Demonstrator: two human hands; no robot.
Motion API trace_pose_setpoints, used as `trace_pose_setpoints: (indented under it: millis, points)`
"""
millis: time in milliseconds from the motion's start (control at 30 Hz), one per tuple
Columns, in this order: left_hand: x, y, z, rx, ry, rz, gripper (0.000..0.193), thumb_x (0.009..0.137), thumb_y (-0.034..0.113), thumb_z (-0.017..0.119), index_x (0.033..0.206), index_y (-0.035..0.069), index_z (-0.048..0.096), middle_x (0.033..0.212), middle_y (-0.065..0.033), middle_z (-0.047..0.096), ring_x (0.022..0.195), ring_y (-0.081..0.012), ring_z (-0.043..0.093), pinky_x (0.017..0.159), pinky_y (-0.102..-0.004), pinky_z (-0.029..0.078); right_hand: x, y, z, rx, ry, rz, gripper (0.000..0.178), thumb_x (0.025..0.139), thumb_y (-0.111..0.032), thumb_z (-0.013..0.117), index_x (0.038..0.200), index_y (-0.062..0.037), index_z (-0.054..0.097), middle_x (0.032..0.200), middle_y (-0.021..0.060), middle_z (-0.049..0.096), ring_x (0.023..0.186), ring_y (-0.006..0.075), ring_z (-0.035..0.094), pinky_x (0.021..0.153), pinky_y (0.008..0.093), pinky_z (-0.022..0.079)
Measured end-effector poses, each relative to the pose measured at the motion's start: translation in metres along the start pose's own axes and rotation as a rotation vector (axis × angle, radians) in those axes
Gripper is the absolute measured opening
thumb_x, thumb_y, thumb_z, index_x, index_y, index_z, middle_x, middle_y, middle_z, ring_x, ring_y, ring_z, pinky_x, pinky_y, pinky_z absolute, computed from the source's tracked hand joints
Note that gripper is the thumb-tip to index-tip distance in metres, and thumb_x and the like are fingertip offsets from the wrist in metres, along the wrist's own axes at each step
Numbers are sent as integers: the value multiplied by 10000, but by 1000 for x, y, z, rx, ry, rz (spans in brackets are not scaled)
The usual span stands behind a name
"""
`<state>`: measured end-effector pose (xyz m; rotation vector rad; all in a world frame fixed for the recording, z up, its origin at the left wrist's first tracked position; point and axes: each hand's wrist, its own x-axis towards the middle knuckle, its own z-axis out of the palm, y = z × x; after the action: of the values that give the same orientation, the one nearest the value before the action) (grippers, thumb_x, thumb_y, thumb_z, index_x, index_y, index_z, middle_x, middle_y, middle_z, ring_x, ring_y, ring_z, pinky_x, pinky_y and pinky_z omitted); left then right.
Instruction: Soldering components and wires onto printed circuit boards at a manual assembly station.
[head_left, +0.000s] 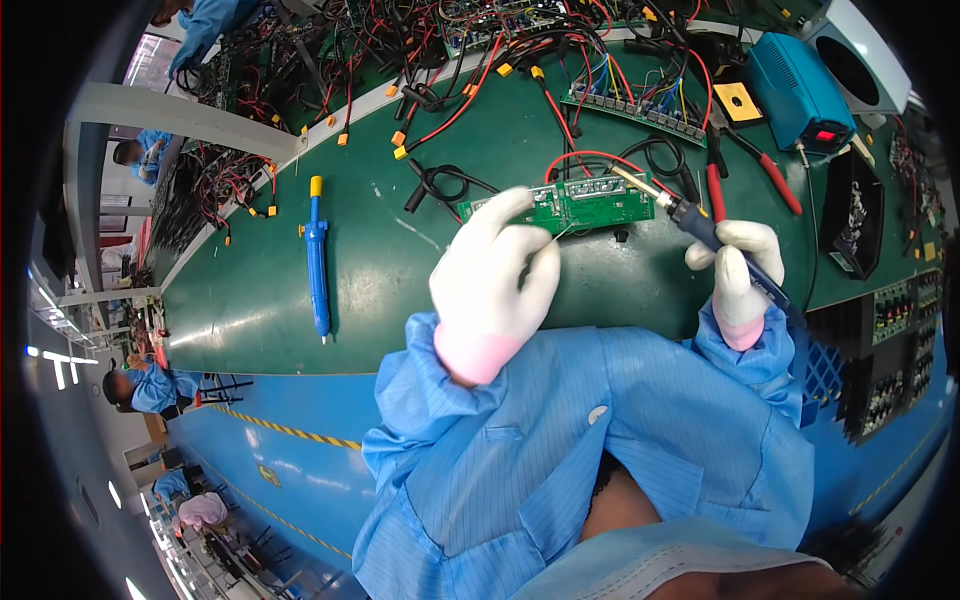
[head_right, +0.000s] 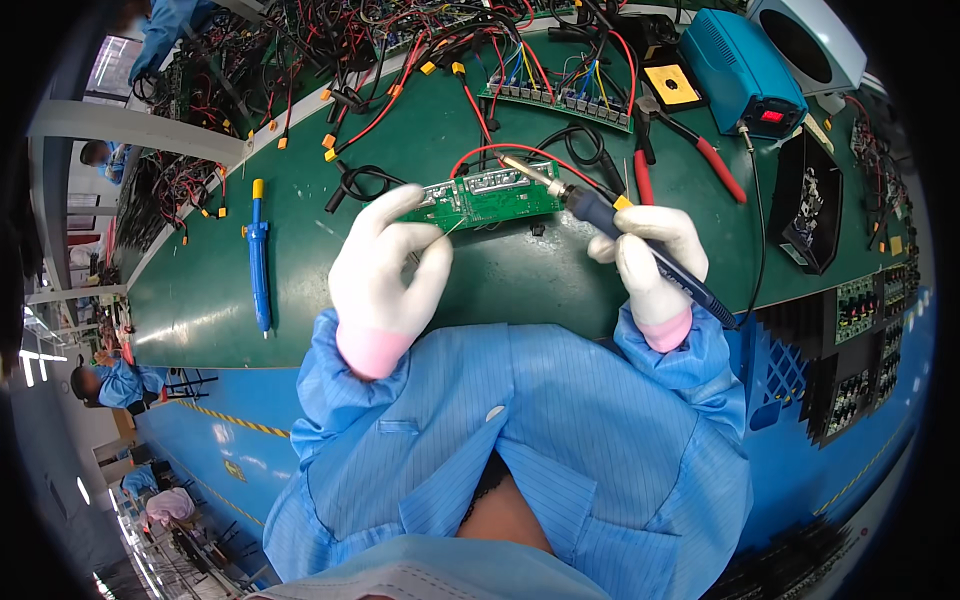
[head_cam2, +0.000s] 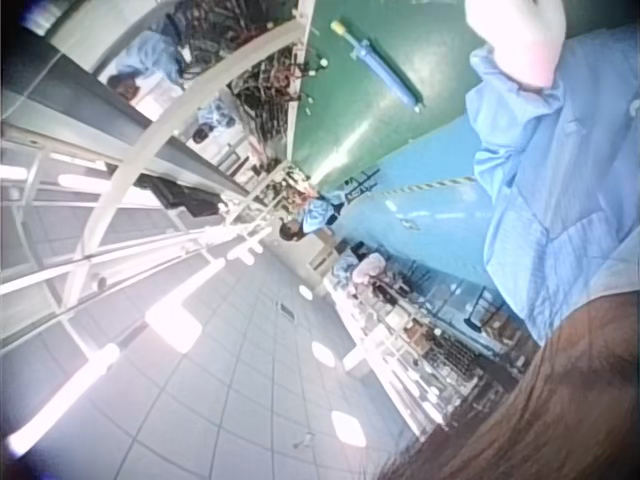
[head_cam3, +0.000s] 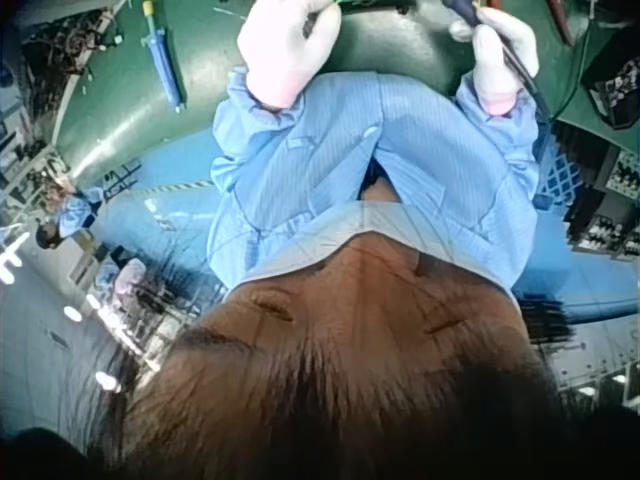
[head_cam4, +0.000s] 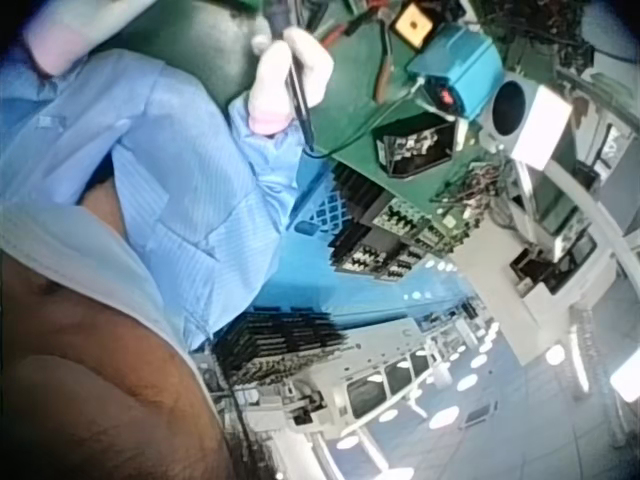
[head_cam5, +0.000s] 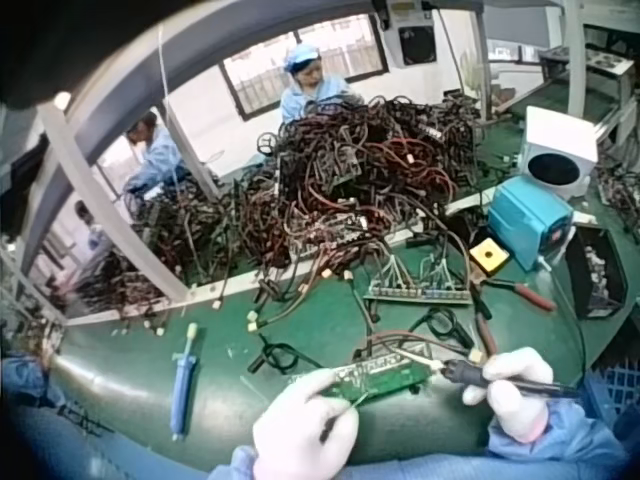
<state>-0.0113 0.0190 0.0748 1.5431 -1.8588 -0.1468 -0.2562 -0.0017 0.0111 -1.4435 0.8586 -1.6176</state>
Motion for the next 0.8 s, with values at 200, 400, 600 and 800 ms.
trace_pose_setpoints:
  millis: [200, 400, 600, 800]
  points:
    - [23, 3, 21, 168, 23, 88, 89, 682, 76, 672, 766, 51, 652, 1159, -90, 625, 801, -226, 642, 680, -284, 502, -1, -6, 8, 52, -39, 98, 231, 830, -19, 521, 1046, 42, 580, 841, 161, 629, 638, 193, 632, 609, 258, 522]
    - [26, 4, 28, 212, 24, 83, 80, 684, 80, 665, 756, 50, 645, 1121, -78, 631, 776, -223, 633, 663, -291, 497, 2, -6, 8, 8, -78, 142, 217, 817, -10, 518, 1008, 48, 601, 830, 151, 640, 620, 183, 631, 594, 253, 522]
    - [27, 4, 28, 222, 24, 90, 67, 687, 81, 660, 745, 55, 638, 1086, -67, 637, 765, -217, 629, 647, -286, 493, 21, -14, 0, 26, -191, 203, 226, 811, -9, 529, 1011, 59, 608, 880, 157, 647, 662, 178, 640, 618, 249, 526]
    - [26, 0, 29, 217, 51, 82, 59, 691, 84, 656, 741, 59, 636, 1047, -49, 640, 741, -215, 620, 634, -284, 487, 45, -23, -7, 30, -294, 319, 239, 824, -33, 545, 1037, 59, 607, 926, 163, 642, 695, 175, 639, 645, 244, 527]
